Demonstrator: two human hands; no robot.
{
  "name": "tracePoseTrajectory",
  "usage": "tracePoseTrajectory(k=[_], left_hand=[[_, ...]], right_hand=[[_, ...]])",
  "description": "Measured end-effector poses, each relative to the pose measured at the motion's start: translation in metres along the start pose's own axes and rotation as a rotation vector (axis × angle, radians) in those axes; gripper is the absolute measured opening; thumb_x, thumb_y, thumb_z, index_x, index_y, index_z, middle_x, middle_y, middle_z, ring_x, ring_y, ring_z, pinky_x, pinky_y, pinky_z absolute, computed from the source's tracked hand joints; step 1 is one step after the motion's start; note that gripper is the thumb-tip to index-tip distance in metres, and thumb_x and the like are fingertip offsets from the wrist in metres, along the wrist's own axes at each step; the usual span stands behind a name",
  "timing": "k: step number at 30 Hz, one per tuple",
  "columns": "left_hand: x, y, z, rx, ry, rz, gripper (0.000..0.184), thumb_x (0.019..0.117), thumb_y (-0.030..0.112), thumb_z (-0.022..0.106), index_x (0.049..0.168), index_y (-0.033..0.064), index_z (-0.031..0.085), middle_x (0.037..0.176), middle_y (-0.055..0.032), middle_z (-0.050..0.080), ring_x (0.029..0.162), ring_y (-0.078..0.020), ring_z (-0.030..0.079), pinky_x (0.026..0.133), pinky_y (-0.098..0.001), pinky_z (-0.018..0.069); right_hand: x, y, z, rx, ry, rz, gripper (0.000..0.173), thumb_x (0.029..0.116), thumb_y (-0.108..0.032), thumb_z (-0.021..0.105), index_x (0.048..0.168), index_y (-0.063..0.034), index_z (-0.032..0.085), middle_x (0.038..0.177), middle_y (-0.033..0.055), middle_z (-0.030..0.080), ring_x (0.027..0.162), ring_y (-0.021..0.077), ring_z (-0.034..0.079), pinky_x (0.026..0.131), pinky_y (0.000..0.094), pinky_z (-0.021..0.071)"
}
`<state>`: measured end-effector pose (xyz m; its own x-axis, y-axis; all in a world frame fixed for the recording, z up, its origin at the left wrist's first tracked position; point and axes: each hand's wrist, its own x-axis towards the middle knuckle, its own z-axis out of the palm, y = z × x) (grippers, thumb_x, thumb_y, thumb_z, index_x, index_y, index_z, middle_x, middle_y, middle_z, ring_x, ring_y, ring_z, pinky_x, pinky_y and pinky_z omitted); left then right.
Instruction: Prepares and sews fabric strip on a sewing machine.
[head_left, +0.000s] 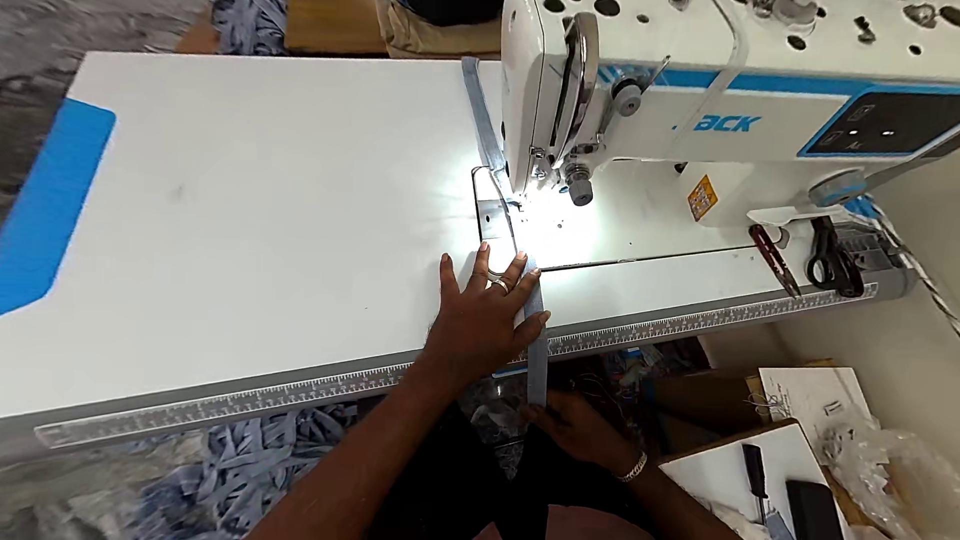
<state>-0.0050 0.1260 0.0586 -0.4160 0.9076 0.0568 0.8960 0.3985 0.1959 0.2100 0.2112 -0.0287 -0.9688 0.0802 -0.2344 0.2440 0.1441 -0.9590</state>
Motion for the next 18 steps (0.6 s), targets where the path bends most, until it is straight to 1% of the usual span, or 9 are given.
tracePoseTrajectory(k=[4, 7, 9, 13, 18], left_hand=[[0.0003, -0.0018, 0.0015, -0.013, 0.026, -0.002, 0.067, 0.1018, 0.068, 0.025, 0.155, 0.0345, 0.048, 0.165, 0.0058, 0.038, 0.157, -0.0408, 0.017, 0.114, -0.0810, 0.0055], [0.0001, -0.0014, 0.0017, -0.017, 0.039, -0.006, 0.065, 0.1022, 0.066, 0.027, 0.153, 0.0339, 0.050, 0.164, 0.0061, 0.040, 0.157, -0.0402, 0.019, 0.116, -0.0793, 0.0068], [-0.0006, -0.0017, 0.0014, -0.019, 0.041, -0.009, 0.064, 0.1026, 0.065, 0.026, 0.153, 0.0345, 0.050, 0.164, 0.0058, 0.040, 0.157, -0.0397, 0.019, 0.116, -0.0786, 0.0070], [-0.0007, -0.0015, 0.0020, -0.022, 0.045, -0.014, 0.065, 0.1025, 0.066, 0.027, 0.153, 0.0338, 0.050, 0.164, 0.0059, 0.040, 0.157, -0.0395, 0.018, 0.117, -0.0781, 0.0063], [-0.0008, -0.0013, 0.0004, -0.021, 0.033, -0.023, 0.065, 0.1023, 0.067, 0.026, 0.154, 0.0347, 0.049, 0.165, 0.0057, 0.039, 0.158, -0.0388, 0.016, 0.117, -0.0775, 0.0065]], right_hand=[[0.0020, 0.0033, 0.0030, -0.048, -0.020, 0.034, 0.032, 0.1083, -0.030, 0.050, 0.110, -0.0076, 0.072, 0.101, 0.0000, 0.073, 0.087, 0.0034, 0.066, 0.083, 0.0245, 0.0541], [0.0031, 0.0063, 0.0034, -0.071, -0.040, 0.033, 0.034, 0.1086, -0.033, 0.049, 0.110, -0.0082, 0.072, 0.097, 0.0006, 0.072, 0.084, 0.0045, 0.064, 0.080, 0.0252, 0.0534], [0.0032, 0.0076, 0.0041, -0.081, -0.054, 0.037, 0.035, 0.1083, -0.035, 0.049, 0.110, -0.0084, 0.072, 0.096, 0.0008, 0.071, 0.082, 0.0045, 0.064, 0.079, 0.0250, 0.0534], [0.0024, 0.0071, 0.0032, -0.087, -0.047, 0.045, 0.034, 0.1080, -0.034, 0.050, 0.111, -0.0086, 0.072, 0.096, 0.0008, 0.071, 0.082, 0.0038, 0.063, 0.078, 0.0237, 0.0529], [0.0035, 0.0092, 0.0041, -0.091, -0.039, 0.048, 0.036, 0.1069, -0.039, 0.052, 0.112, -0.0092, 0.072, 0.095, 0.0019, 0.071, 0.081, 0.0057, 0.064, 0.078, 0.0250, 0.0536]])
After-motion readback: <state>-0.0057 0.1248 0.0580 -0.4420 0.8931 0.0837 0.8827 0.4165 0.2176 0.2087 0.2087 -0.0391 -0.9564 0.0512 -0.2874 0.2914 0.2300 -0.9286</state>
